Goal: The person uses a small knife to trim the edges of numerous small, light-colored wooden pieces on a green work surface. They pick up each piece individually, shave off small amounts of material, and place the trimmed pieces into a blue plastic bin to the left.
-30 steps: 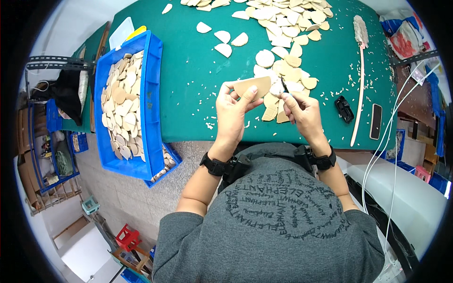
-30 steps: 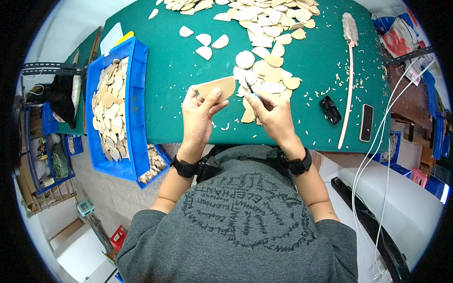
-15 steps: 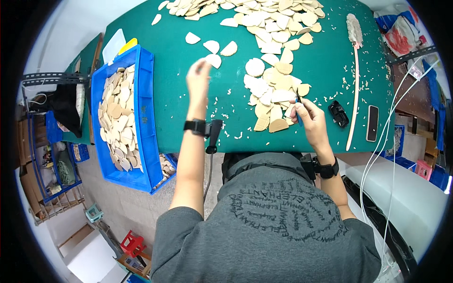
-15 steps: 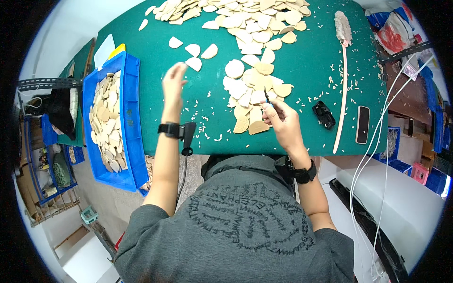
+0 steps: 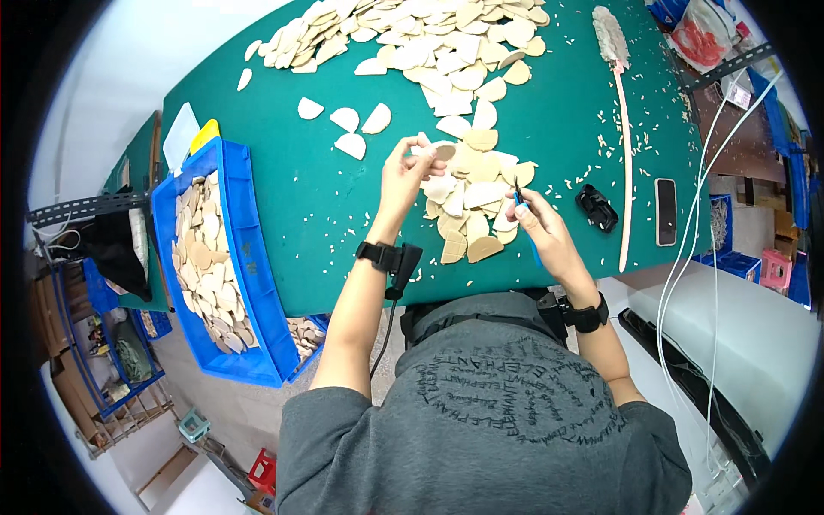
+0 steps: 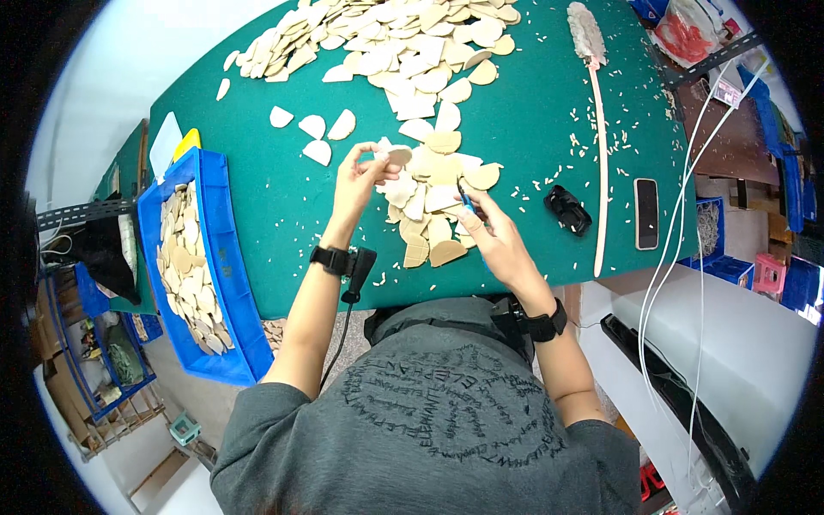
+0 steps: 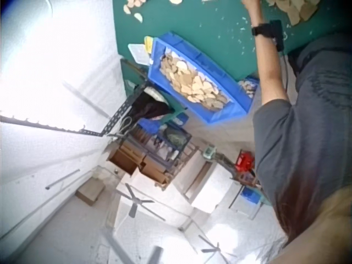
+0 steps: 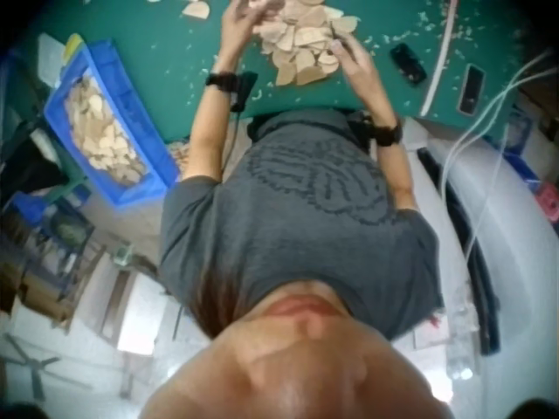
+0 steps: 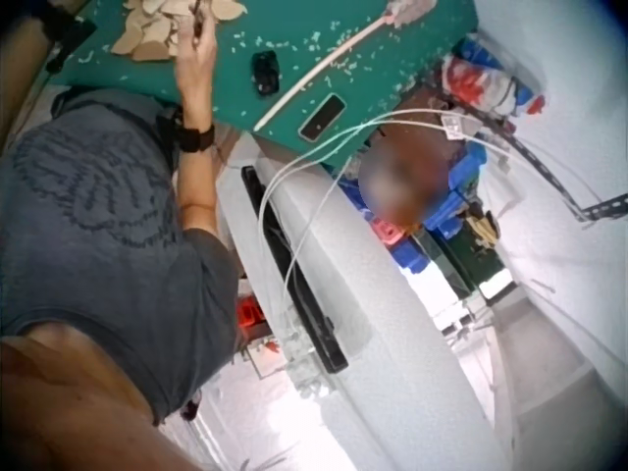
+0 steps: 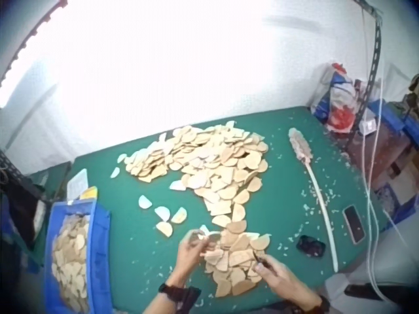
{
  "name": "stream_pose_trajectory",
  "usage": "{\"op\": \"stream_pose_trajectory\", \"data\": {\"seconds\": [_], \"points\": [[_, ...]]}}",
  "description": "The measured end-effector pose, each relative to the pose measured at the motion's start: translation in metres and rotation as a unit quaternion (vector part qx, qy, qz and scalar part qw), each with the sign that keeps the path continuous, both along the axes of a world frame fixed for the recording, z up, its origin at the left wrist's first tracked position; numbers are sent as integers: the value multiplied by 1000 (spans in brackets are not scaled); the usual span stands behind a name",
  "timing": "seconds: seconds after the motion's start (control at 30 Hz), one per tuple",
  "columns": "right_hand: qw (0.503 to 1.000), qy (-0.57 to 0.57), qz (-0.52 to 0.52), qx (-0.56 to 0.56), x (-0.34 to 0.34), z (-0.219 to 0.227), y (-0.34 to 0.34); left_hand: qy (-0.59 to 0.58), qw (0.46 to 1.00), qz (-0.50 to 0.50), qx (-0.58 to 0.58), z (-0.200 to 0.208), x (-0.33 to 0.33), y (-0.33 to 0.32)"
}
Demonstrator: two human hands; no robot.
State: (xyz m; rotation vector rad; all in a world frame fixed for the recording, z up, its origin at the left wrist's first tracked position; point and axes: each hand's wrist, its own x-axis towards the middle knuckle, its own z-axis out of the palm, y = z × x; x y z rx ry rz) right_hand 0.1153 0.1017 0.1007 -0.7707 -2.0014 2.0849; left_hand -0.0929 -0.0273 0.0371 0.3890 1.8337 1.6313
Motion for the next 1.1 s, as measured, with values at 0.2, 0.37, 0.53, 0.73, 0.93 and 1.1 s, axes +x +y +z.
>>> {"op": "stream_pose_trajectory", "data": {"seconds": [0.2, 0.37, 0.53, 0.73, 0.93, 1.1], "points": [[998, -9, 54, -14, -26, 5, -12, -61, 988, 59, 130, 43, 37, -43], [997, 3, 76, -26, -31, 15, -23, 1, 992, 37, 123, 74, 57, -63], [993, 16, 116, 12, -31, 27, -32, -119, 981, 15, 152, 75, 65, -81], [990, 17, 137, 32, -27, 31, -43, -74, 989, 23, 123, 101, 79, -86], [987, 23, 146, 62, -25, 41, -49, -3, 997, 29, 67, 113, 82, -103], [979, 18, 175, 101, -24, 49, -54, 30, 998, 40, 39, 120, 85, -108]]}}
